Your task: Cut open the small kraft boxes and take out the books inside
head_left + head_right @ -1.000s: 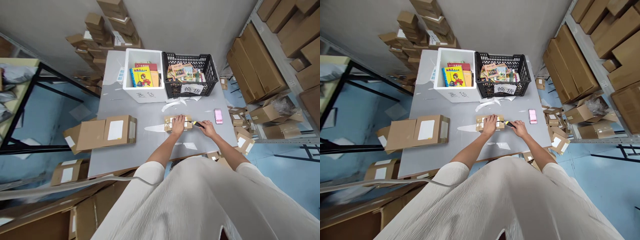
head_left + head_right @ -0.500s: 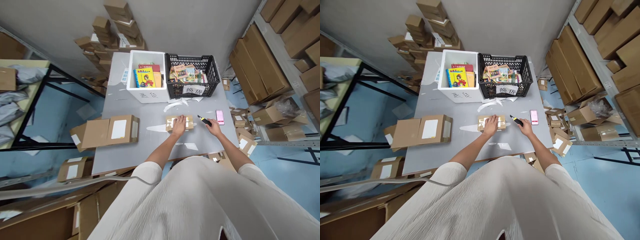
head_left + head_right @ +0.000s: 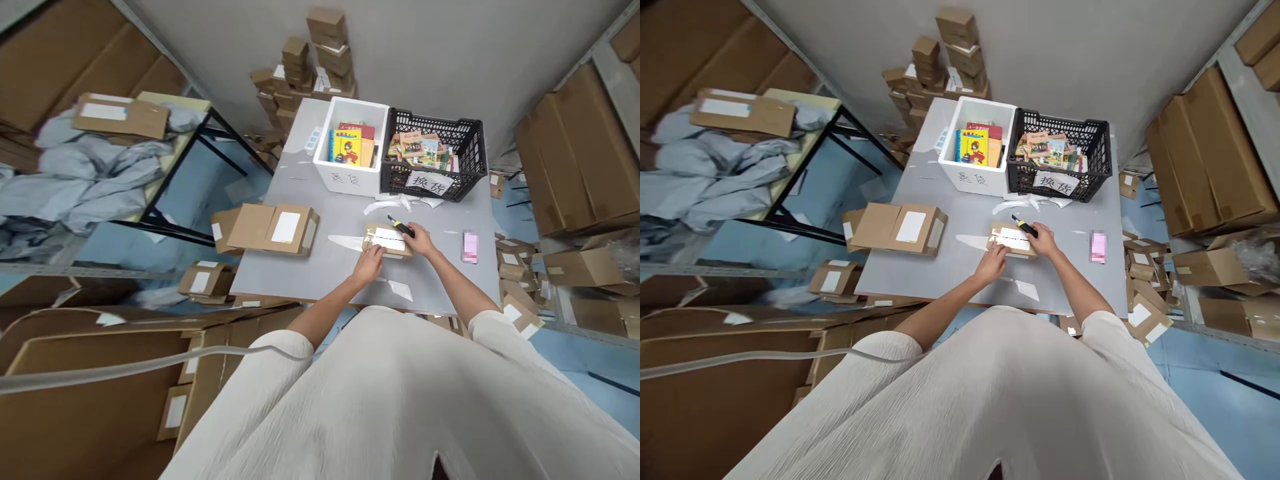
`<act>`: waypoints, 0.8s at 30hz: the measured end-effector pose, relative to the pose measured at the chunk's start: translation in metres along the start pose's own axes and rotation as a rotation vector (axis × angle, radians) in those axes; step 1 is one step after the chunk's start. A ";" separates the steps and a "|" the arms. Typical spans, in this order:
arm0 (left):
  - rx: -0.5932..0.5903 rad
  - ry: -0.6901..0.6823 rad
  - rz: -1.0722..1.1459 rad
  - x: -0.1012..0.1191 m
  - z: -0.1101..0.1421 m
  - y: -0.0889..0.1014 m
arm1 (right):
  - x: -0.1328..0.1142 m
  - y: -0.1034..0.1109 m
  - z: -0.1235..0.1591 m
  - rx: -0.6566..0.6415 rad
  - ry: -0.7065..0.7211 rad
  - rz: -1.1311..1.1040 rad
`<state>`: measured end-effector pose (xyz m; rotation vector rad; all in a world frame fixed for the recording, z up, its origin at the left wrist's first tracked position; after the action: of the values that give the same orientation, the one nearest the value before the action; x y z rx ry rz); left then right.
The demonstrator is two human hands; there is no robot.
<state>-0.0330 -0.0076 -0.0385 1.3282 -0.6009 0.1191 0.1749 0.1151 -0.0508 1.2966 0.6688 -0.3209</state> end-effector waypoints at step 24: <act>0.013 0.096 -0.091 0.019 -0.052 0.002 | 0.019 -0.015 0.089 0.094 -0.279 -0.395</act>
<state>-0.0001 0.0368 -0.0337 1.3524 -0.4583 0.1119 0.2057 0.0292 -0.0637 1.1739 0.6736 -0.8482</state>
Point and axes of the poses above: each hand's wrist, its own z-axis away from the middle knuckle, its own y-axis out of the back of the hand, x = y × z, the point moved 8 cm from there along -z, towards the middle knuckle, and after that the axes turned 1 degree about z, right-handed, at the moved point
